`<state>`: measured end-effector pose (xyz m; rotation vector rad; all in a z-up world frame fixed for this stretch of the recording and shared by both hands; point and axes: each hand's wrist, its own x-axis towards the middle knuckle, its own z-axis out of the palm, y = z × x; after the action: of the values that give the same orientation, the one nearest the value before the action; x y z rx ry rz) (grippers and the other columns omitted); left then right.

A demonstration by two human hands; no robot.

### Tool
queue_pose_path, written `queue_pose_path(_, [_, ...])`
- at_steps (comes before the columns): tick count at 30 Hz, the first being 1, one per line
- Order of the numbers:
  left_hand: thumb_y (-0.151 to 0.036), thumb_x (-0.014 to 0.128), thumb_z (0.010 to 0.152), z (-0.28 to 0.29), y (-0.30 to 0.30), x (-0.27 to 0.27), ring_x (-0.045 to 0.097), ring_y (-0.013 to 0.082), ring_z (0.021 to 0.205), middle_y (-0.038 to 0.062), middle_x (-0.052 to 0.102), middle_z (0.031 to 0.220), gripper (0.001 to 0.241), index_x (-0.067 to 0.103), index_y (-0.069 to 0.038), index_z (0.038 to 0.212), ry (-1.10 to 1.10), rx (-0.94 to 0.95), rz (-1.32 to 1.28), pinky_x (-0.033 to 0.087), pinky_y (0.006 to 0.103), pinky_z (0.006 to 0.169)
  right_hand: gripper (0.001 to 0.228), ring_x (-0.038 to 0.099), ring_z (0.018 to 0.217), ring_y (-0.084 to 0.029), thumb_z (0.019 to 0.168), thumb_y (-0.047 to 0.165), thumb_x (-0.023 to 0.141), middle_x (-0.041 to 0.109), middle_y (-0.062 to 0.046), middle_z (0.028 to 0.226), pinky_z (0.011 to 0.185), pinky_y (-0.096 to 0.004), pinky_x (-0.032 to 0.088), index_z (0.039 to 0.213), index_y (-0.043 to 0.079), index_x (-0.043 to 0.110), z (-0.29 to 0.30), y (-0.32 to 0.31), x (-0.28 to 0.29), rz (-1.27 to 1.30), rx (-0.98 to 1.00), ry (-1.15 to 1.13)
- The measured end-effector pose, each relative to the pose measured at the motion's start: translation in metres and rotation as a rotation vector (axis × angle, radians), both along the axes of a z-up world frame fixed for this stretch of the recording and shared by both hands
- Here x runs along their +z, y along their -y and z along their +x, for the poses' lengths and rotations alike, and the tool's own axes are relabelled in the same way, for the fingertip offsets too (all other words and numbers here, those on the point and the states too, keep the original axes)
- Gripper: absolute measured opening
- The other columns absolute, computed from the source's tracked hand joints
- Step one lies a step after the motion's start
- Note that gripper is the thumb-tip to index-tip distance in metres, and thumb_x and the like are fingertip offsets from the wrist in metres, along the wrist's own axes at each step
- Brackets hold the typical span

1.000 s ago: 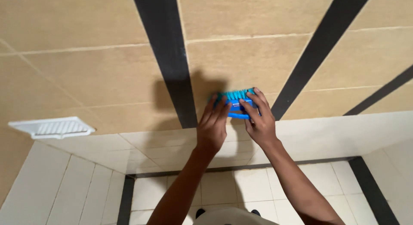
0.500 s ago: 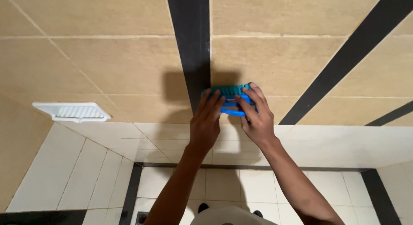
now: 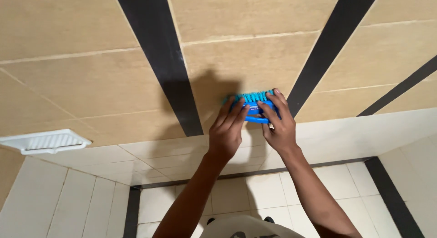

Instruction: The person scrubs the grout lines on a tiled bathroom wall using a blue scrub brush. They hold the brush with both hands and move it back and forth along the vertical and horizontal seams between the tiles.

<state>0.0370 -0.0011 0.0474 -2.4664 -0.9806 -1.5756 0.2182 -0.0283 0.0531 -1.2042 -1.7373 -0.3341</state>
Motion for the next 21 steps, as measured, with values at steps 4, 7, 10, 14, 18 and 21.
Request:
queue_pose_path(4, [0.004, 0.067, 0.089, 0.015, 0.002, 0.000, 0.056, 0.0320, 0.138, 0.008, 0.063, 0.144, 0.042, 0.070, -0.007, 0.130, -0.003, -0.024, -0.002, 0.052, 0.0409, 0.110, 0.057, 0.051, 0.142, -0.042, 0.071, -0.014, 0.074, 0.059, -0.018, 0.141, 0.116, -0.052, 0.049, 0.123, 0.008, 0.071, 0.014, 0.003, -0.005, 0.012, -0.037, 0.006])
queue_pose_path(7, [0.003, 0.067, 0.091, 0.021, 0.001, -0.003, 0.056, 0.0311, 0.140, 0.008, 0.063, 0.144, 0.040, 0.070, -0.008, 0.129, -0.006, -0.004, 0.017, 0.051, 0.0409, 0.112, 0.056, 0.051, 0.143, -0.043, 0.072, -0.016, 0.072, 0.058, -0.018, 0.141, 0.113, -0.050, 0.052, 0.124, 0.007, 0.071, 0.019, 0.005, -0.005, -0.014, -0.015, -0.031])
queue_pose_path(10, [0.003, 0.067, 0.089, 0.019, 0.002, -0.006, 0.055, 0.0311, 0.140, 0.008, 0.063, 0.143, 0.041, 0.070, -0.006, 0.129, -0.068, 0.049, 0.006, 0.049, 0.0412, 0.113, 0.056, 0.050, 0.144, -0.044, 0.074, -0.017, 0.072, 0.058, -0.019, 0.143, 0.111, -0.047, 0.055, 0.124, 0.007, 0.071, 0.018, 0.005, -0.006, -0.032, 0.027, -0.050])
queue_pose_path(14, [0.003, 0.065, 0.087, 0.007, 0.004, -0.007, 0.053, 0.0307, 0.140, 0.009, 0.063, 0.143, 0.044, 0.070, -0.007, 0.129, -0.099, 0.102, -0.038, 0.047, 0.0411, 0.114, 0.057, 0.050, 0.143, -0.043, 0.074, -0.016, 0.074, 0.058, -0.018, 0.142, 0.111, -0.049, 0.055, 0.125, 0.009, 0.071, 0.008, 0.000, -0.009, -0.008, 0.054, -0.016])
queue_pose_path(18, [0.005, 0.064, 0.087, -0.011, 0.001, -0.018, 0.052, 0.0314, 0.141, 0.008, 0.063, 0.142, 0.044, 0.069, -0.007, 0.130, -0.126, 0.148, -0.081, 0.047, 0.0397, 0.115, 0.059, 0.051, 0.142, -0.044, 0.072, -0.017, 0.074, 0.059, -0.018, 0.141, 0.107, -0.048, 0.057, 0.124, 0.010, 0.073, -0.009, -0.005, -0.018, -0.033, 0.078, -0.001])
queue_pose_path(21, [0.006, 0.064, 0.086, -0.026, -0.001, -0.026, 0.052, 0.0328, 0.141, 0.009, 0.062, 0.143, 0.046, 0.069, -0.006, 0.130, -0.094, 0.128, -0.056, 0.048, 0.0417, 0.114, 0.058, 0.051, 0.142, -0.044, 0.072, -0.018, 0.075, 0.058, -0.018, 0.141, 0.107, -0.048, 0.057, 0.124, 0.010, 0.073, -0.020, -0.008, -0.021, -0.030, 0.111, 0.006])
